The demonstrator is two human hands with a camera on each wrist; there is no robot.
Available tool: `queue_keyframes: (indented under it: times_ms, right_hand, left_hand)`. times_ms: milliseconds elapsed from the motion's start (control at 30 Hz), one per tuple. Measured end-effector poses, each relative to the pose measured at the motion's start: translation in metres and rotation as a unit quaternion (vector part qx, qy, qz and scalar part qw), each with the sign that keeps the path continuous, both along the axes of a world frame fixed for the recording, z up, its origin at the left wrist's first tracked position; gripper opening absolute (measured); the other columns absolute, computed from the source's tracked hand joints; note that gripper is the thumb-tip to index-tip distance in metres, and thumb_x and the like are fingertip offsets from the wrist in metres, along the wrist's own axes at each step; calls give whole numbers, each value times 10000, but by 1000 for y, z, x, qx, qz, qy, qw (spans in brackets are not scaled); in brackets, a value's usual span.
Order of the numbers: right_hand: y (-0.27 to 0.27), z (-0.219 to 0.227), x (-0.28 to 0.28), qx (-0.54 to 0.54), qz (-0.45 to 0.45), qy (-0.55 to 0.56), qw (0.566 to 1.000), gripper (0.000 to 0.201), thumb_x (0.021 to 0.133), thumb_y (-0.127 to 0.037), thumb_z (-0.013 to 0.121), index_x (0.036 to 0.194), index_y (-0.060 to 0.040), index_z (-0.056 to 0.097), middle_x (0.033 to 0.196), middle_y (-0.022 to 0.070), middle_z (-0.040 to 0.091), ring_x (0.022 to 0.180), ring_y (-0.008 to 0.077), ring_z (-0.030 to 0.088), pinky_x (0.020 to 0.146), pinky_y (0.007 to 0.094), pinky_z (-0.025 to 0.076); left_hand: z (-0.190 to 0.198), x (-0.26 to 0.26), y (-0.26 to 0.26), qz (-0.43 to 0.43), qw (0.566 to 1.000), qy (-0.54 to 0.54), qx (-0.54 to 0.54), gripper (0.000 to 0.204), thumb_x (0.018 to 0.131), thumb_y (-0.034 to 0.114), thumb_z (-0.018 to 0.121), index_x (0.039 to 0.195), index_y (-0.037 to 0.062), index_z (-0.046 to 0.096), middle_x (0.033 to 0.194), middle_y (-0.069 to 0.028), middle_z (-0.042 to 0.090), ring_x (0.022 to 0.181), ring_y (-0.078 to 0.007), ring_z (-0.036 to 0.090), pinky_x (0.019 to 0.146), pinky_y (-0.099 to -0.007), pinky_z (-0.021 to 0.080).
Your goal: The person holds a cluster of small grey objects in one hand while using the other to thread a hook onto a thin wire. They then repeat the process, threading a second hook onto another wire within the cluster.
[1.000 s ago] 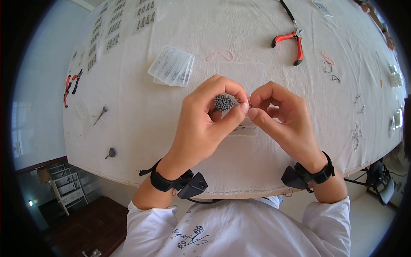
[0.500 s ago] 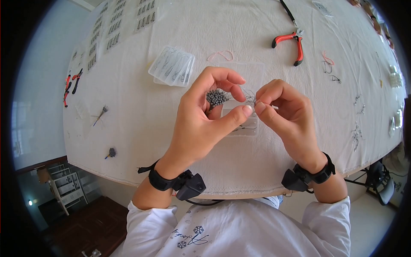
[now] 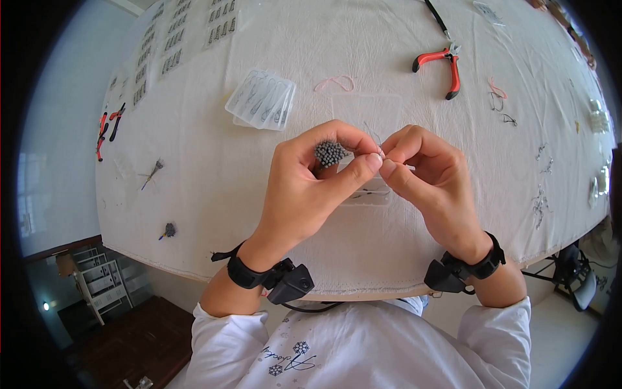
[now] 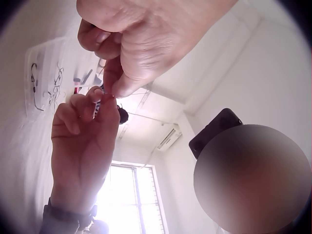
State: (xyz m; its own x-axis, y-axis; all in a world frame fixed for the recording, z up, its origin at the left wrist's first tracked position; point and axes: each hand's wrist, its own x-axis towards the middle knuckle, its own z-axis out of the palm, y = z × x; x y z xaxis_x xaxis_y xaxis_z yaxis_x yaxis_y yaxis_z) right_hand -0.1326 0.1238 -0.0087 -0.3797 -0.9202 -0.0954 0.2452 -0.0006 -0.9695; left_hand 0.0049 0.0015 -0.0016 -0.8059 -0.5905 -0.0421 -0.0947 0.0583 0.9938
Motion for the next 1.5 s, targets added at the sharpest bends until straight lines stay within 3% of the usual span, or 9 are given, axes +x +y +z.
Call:
queue_keyframes:
  times_ms: [633,800,1000,1033,1133,1300,1400,1500]
  right_hand:
    - [0,0,0,25,9,-3,1000,86,885,-61,665,892,3,607,872,0,613,809,43,575,681,204,498]
    - [-5,-1,-1,-7,-64,88,994,143,838,-83,715,890,-6,607,855,-1,610,713,34,542,632,196,484]
    - [-2,5,-1,7,-33,215,976,144,850,-101,712,918,-28,608,855,-3,603,702,42,523,611,195,456]
    - [-2,2,-2,-11,-34,184,982,132,866,-105,698,924,-28,607,860,-6,601,702,41,515,612,195,448]
    - [-1,-4,-3,-35,-34,85,995,101,910,-111,654,948,-30,606,874,-16,593,707,37,497,623,195,433]
    - [2,-1,-12,-8,-12,-103,995,96,941,-101,611,1005,-30,606,890,-37,571,757,28,520,676,199,454]
    - [2,0,-13,-5,-27,-118,993,103,933,-103,621,1005,-32,604,886,-40,564,775,26,531,696,202,464]
    - [-1,6,-5,23,-59,18,998,120,913,-107,648,989,-27,599,893,-28,576,778,28,533,692,201,475]
  left_hand:
    - [-2,0,1,-15,1000,5,14,153,897,159,686,894,23,616,830,37,580,694,-2,464,608,-158,366]
    - [-4,1,-1,-2,998,-26,-64,124,899,131,678,898,26,614,810,53,572,664,2,446,562,-163,347]
    - [-3,-2,1,-32,973,-42,-223,106,889,104,678,914,23,616,785,63,564,651,2,445,531,-157,331]
    - [-2,-2,2,-34,970,-44,-235,106,887,100,680,917,22,616,783,65,563,649,2,445,529,-159,332]
    - [-1,1,1,-36,995,-69,-57,124,884,119,683,914,22,611,762,70,541,642,2,430,539,-171,332]
    - [6,2,-3,-72,994,-83,29,162,892,175,682,907,33,607,734,76,507,639,8,411,568,-165,320]
    - [5,3,-4,-70,994,-79,28,169,895,185,684,912,35,608,735,78,506,639,10,408,569,-162,315]
    - [2,4,-4,-55,996,-72,18,162,898,176,685,917,32,611,739,80,513,642,12,407,569,-160,314]
